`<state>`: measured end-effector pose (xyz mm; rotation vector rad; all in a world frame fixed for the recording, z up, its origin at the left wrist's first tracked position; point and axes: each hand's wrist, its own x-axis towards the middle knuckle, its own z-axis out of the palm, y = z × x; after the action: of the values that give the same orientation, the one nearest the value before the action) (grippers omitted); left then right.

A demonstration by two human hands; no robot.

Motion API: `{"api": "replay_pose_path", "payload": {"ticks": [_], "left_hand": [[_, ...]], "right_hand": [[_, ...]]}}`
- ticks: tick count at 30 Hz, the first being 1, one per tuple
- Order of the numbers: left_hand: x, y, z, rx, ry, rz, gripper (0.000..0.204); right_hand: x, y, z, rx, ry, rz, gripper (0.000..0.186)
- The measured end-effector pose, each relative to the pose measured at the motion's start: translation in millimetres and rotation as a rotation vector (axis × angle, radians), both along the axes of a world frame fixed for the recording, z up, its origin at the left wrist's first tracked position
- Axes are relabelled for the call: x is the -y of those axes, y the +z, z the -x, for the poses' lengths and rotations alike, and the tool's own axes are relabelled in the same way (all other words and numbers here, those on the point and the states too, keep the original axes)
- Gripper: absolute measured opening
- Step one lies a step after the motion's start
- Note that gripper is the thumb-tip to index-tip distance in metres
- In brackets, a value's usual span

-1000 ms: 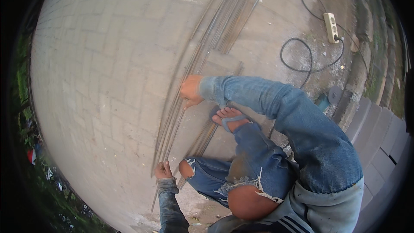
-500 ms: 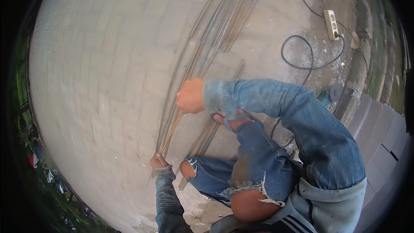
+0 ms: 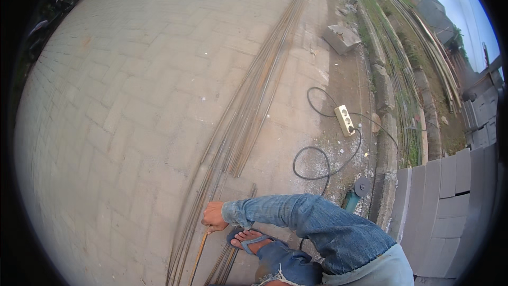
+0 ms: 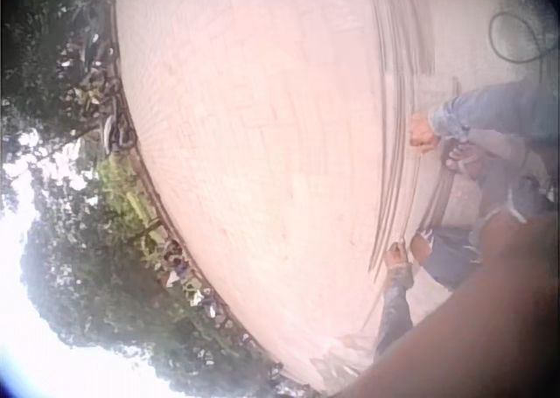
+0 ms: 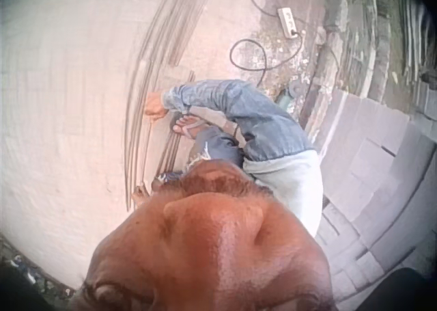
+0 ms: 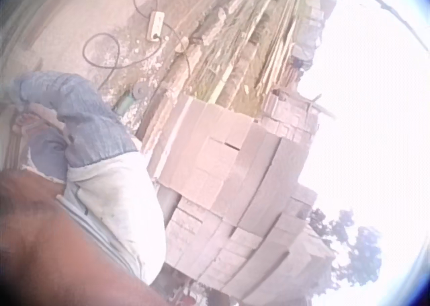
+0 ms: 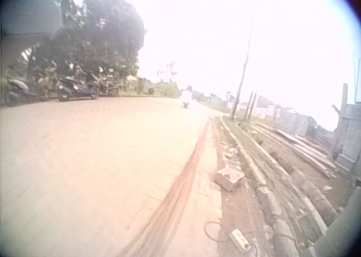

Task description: The person uses an angle grinder to cut several long metal rods laid on a paved surface. They hold the rods with one hand and operate the grinder with the other, producing sparks as the cuts are made. After cutting, the person gathers the cut pieces and arranges them on the ground.

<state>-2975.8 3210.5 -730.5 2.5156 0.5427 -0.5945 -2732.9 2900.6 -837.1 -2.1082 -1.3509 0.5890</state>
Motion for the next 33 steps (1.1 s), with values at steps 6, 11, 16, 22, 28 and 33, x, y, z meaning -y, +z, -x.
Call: {"api": "replay_pose_path", "payload": {"ticks": [6,11,16,22,28,33], "left_hand": [[44,97,-25,-0.125,-0.059,-0.105,0.046],[-2,41,5,0.204,-0.07,-0.259,0.055],[-49,-73,30,0.2,-0.062,-0.035,0.066],[-11,-51,15,0.17,-0.062,-0.164,0.052],[27,106,-52,0.159,-0.14,-0.285,0.036],[42,139,-49,0.166,-0.036,0.028,0.044]], "right_hand": [[13,-27,-15,-0.02,-0.022,-0.237,0.054],[1,44,-7,-0.065,-0.066,0.02,0.049],[-12,82,17,-0.058,-0.027,0.175,0.043],[12,-10,11,-0.095,-0.052,0.116,0.039],[2,-27,-13,-0.02,-0.161,-0.216,0.042],[-1,-50,-6,0.155,-0.246,-0.301,0.041]]}}
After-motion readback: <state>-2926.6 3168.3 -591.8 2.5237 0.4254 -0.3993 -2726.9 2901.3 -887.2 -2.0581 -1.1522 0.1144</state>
